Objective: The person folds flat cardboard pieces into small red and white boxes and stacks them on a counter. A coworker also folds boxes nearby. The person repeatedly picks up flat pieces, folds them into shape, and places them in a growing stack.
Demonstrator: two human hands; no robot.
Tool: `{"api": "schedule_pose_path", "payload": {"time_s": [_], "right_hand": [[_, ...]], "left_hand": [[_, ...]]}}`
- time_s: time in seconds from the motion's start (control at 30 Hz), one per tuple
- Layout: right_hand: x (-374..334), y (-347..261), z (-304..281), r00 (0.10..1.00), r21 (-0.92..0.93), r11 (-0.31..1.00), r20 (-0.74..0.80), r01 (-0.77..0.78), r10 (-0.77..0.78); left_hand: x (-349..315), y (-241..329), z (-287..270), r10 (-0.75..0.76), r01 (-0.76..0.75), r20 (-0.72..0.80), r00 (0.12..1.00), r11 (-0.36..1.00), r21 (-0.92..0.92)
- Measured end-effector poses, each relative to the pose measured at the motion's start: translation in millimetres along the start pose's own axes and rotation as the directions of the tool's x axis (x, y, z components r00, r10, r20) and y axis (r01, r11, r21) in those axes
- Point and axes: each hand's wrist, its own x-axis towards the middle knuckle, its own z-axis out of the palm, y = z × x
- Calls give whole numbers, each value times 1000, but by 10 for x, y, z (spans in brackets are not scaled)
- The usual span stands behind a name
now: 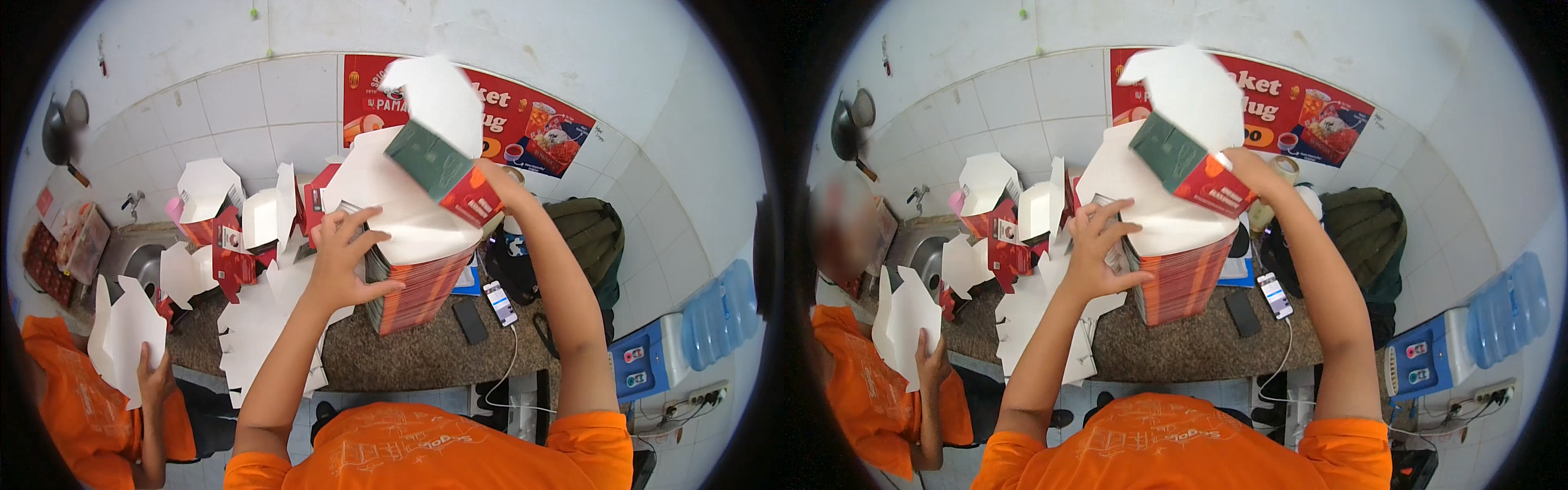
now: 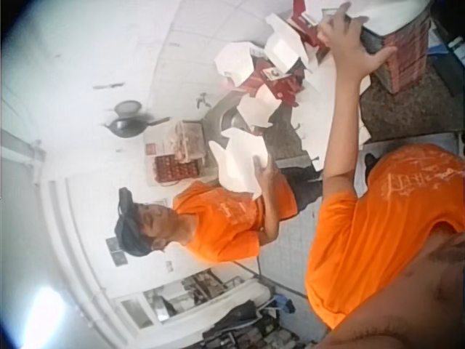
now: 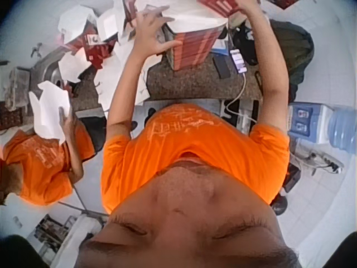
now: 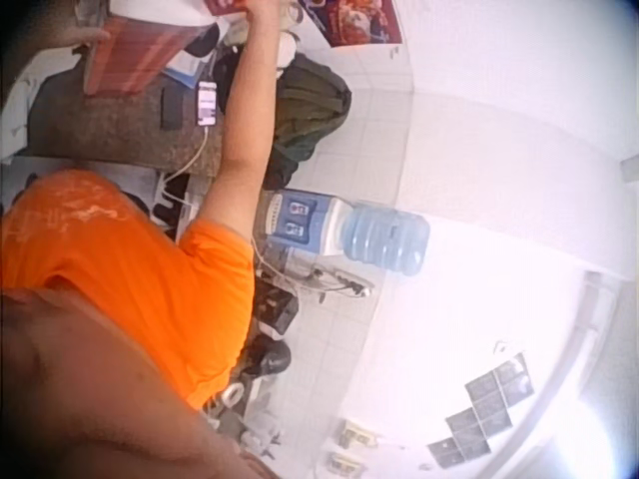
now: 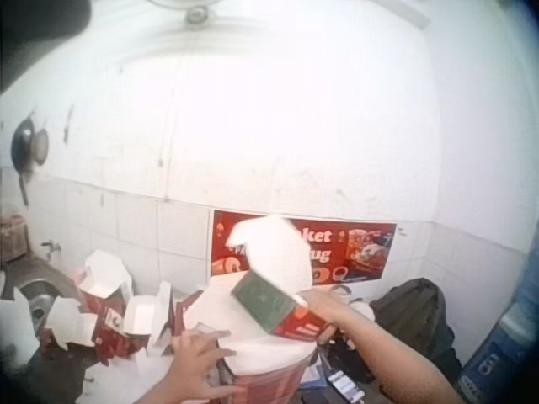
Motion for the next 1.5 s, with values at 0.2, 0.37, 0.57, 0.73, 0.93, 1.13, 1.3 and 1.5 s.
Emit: {"api": "schedule_pose_path", "payload": {"time_s": [0.2, 0.37, 0.57, 0.73, 0.93, 1.13, 1.3, 1.5], "right_hand": [[-183, -369, 210, 983, -732, 659, 86, 173, -162], [-159, -345, 233, 980, -799, 571, 119, 189, -157], [-151, -302, 213, 963, -790, 557, 164, 257, -212], [-206, -374, 428, 987, -825, 553, 29, 113, -159], [-216, -405, 520, 991, -833, 545, 23, 94, -135], [-293, -256, 639, 990, -771, 636, -64, 29, -124], [-244, -147, 607, 989, -703, 711, -99, 11, -113], [-41, 136, 406, 984, -685, 724, -54, 88, -171]], "left_hand": [[-35, -66, 104, -23, 25, -76, 997, 999, 29], [-68, -113, 94, -58, 61, -97, 994, 998, 31], [-46, -65, 74, -91, 87, -97, 991, 995, -48], [-209, -4, 131, -79, 76, -63, 995, 996, -52], [-217, 20, 118, 67, -67, -52, 996, 998, -11], [-248, 198, 103, 3, 1, -92, 996, 999, 48], [-1150, 147, 366, -455, 420, -250, 855, 889, -181], [-2831, -82, 701, -912, 786, -152, 380, 232, 573]]}}
